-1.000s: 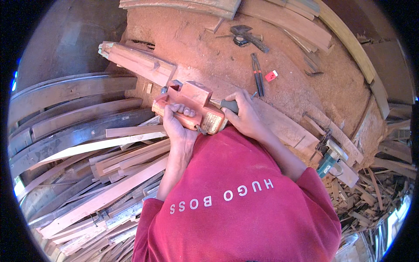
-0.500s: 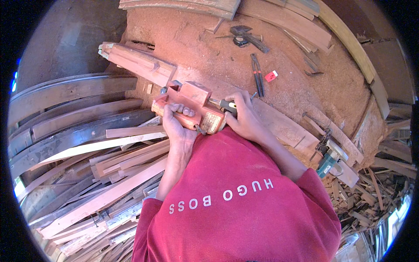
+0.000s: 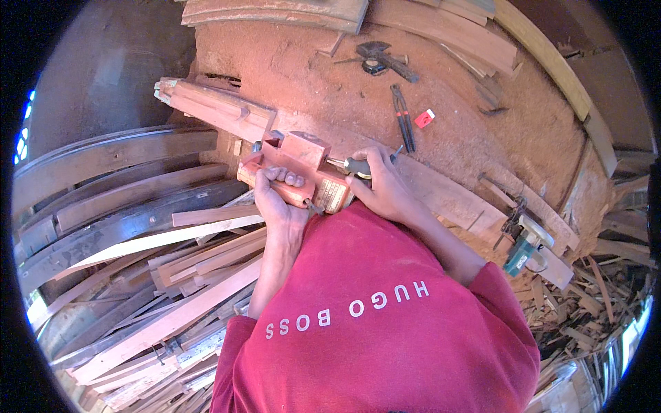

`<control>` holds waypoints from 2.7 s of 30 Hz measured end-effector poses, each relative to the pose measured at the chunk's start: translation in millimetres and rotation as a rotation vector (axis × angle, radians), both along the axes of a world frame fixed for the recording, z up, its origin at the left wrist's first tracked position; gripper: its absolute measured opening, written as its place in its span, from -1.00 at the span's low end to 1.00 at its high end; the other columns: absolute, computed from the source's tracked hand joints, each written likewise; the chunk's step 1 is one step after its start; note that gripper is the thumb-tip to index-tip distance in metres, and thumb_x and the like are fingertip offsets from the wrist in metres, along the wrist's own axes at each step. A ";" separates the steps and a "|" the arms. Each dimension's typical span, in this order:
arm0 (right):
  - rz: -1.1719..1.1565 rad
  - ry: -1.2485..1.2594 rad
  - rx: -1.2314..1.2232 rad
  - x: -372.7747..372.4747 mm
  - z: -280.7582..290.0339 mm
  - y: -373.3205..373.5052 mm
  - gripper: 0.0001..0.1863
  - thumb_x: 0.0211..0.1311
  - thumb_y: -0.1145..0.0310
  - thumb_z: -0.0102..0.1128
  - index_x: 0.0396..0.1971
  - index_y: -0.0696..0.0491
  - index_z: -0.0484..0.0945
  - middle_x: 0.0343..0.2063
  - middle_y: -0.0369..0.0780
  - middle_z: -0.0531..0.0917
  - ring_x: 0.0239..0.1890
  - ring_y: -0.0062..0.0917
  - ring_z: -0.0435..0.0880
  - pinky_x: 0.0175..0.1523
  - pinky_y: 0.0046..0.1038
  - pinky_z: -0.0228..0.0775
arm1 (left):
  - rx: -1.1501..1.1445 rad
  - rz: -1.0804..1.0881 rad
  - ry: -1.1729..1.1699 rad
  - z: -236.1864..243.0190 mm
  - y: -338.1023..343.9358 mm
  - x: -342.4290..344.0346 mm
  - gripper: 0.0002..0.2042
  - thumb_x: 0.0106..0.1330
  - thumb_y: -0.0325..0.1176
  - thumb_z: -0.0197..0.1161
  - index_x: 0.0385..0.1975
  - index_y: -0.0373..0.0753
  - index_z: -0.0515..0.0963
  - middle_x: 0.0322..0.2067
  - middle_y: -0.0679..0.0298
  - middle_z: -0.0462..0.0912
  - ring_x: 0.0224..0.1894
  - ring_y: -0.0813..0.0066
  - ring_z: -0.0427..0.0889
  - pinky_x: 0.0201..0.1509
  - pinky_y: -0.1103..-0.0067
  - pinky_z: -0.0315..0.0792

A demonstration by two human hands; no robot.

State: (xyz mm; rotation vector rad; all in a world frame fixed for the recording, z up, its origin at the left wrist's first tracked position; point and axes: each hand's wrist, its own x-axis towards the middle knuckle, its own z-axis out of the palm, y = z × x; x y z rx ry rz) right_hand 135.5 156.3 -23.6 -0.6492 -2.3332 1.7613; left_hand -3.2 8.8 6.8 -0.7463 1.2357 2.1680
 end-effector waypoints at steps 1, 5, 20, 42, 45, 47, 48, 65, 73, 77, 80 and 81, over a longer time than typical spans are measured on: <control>0.002 0.012 0.010 1.9 0.3 0.0 -0.65 0.32 0.27 0.14 0.02 0.10 0.42 -0.02 0.10 0.45 0.08 -0.02 0.45 0.15 -0.21 0.33 | 0.005 -0.003 -0.003 0.7 0.1 0.2 -0.86 0.15 -0.39 0.04 -0.61 -0.11 0.29 -0.65 0.40 0.32 -0.58 0.53 0.36 -0.41 0.58 0.36; 0.022 -0.049 0.064 4.9 5.5 2.0 -0.65 0.31 0.30 0.16 0.03 0.09 0.43 -0.08 0.04 0.49 0.04 -0.10 0.49 0.14 -0.28 0.35 | 0.000 -0.003 0.006 3.9 2.3 -0.2 -0.87 0.17 -0.40 0.00 -0.61 -0.12 0.29 -0.65 0.37 0.32 -0.58 0.52 0.37 -0.43 0.57 0.38; 0.096 0.063 -0.055 -3.0 17.2 7.3 -0.49 0.36 0.10 0.07 0.10 0.17 0.26 -0.09 0.22 0.54 -0.04 0.11 0.56 0.05 -0.03 0.39 | 0.255 -0.019 -0.032 -9.5 -25.6 -22.3 -0.80 0.18 -0.41 0.06 -0.68 -0.08 0.32 -0.68 0.43 0.39 -0.62 0.60 0.40 -0.44 0.62 0.44; 0.028 0.153 0.027 -5.8 46.4 9.4 -0.53 0.26 0.24 0.24 0.07 0.14 0.37 -0.04 0.07 0.51 0.03 -0.04 0.54 0.07 -0.18 0.41 | 0.420 0.002 -0.178 -13.4 -33.5 -31.2 -0.87 0.07 -0.48 0.10 -0.65 -0.14 0.34 -0.71 0.44 0.36 -0.63 0.61 0.42 -0.47 0.63 0.44; 0.061 0.219 -0.026 -3.6 43.3 8.0 -0.58 0.24 0.33 0.25 0.04 0.14 0.38 -0.08 0.05 0.50 0.01 -0.08 0.55 0.06 -0.23 0.42 | 0.527 -0.012 -0.234 -15.3 -37.6 -33.2 -0.93 0.08 -0.47 0.09 -0.57 -0.16 0.35 -0.69 0.42 0.36 -0.60 0.55 0.40 -0.39 0.59 0.45; 0.036 0.240 0.015 -3.7 45.5 7.9 -0.60 0.22 0.36 0.28 0.00 0.14 0.40 -0.14 0.03 0.52 -0.04 -0.11 0.58 0.01 -0.25 0.45 | 0.594 -0.027 -0.250 -15.4 -38.0 -33.3 -0.95 0.08 -0.46 0.07 -0.55 -0.16 0.36 -0.68 0.42 0.35 -0.60 0.54 0.38 -0.35 0.57 0.45; 0.027 0.216 0.033 -3.6 46.3 8.7 -0.61 0.23 0.33 0.28 -0.02 0.15 0.41 -0.18 0.03 0.54 -0.09 -0.11 0.60 -0.03 -0.25 0.46 | 0.620 -0.031 -0.242 -14.6 -37.2 -31.6 -0.95 0.07 -0.46 0.07 -0.57 -0.15 0.36 -0.68 0.43 0.35 -0.60 0.55 0.38 -0.36 0.57 0.44; 0.004 0.063 -0.046 -0.7 37.4 16.0 -0.55 0.29 0.20 0.23 0.01 0.19 0.36 -0.21 0.11 0.61 -0.15 -0.01 0.63 -0.12 -0.15 0.44 | 0.326 -0.005 -0.044 -10.1 -30.2 -31.9 -0.84 0.14 -0.45 0.06 -0.66 -0.11 0.33 -0.70 0.42 0.40 -0.65 0.59 0.42 -0.49 0.61 0.45; 0.122 -0.115 -0.033 -1.0 25.5 19.9 -0.60 0.33 0.15 0.12 -0.08 0.18 0.36 -0.33 0.13 0.62 -0.18 0.07 0.62 -0.12 -0.04 0.42 | 0.279 -0.005 0.026 -5.0 -28.1 -31.2 -0.86 0.10 -0.44 0.09 -0.65 -0.10 0.32 -0.70 0.43 0.39 -0.65 0.60 0.40 -0.49 0.62 0.43; 0.100 -0.042 -0.049 -3.5 27.4 17.8 -0.58 0.33 0.10 0.12 -0.19 0.22 0.41 -0.35 0.16 0.62 -0.22 0.08 0.62 -0.13 -0.02 0.41 | 0.286 -0.044 0.038 -5.4 -30.9 -32.9 -0.86 0.12 -0.44 0.10 -0.64 -0.11 0.34 -0.69 0.43 0.40 -0.63 0.59 0.41 -0.47 0.62 0.44; 0.102 -0.032 0.011 -5.7 22.3 15.5 -0.51 0.36 0.00 0.05 -0.22 0.24 0.43 -0.39 0.17 0.62 -0.27 0.10 0.61 -0.16 0.00 0.41 | 0.330 -0.078 0.048 -5.0 -30.8 -32.9 -0.85 0.16 -0.44 0.08 -0.64 -0.14 0.37 -0.68 0.40 0.43 -0.61 0.57 0.47 -0.44 0.59 0.48; 0.099 -0.068 0.016 -7.2 20.9 13.9 -0.49 0.37 -0.02 0.02 -0.24 0.25 0.45 -0.40 0.17 0.62 -0.28 0.10 0.62 -0.17 0.00 0.41 | 0.328 -0.077 0.052 -3.0 -29.0 -32.1 -0.86 0.15 -0.44 0.09 -0.63 -0.14 0.37 -0.68 0.40 0.43 -0.61 0.57 0.47 -0.44 0.59 0.48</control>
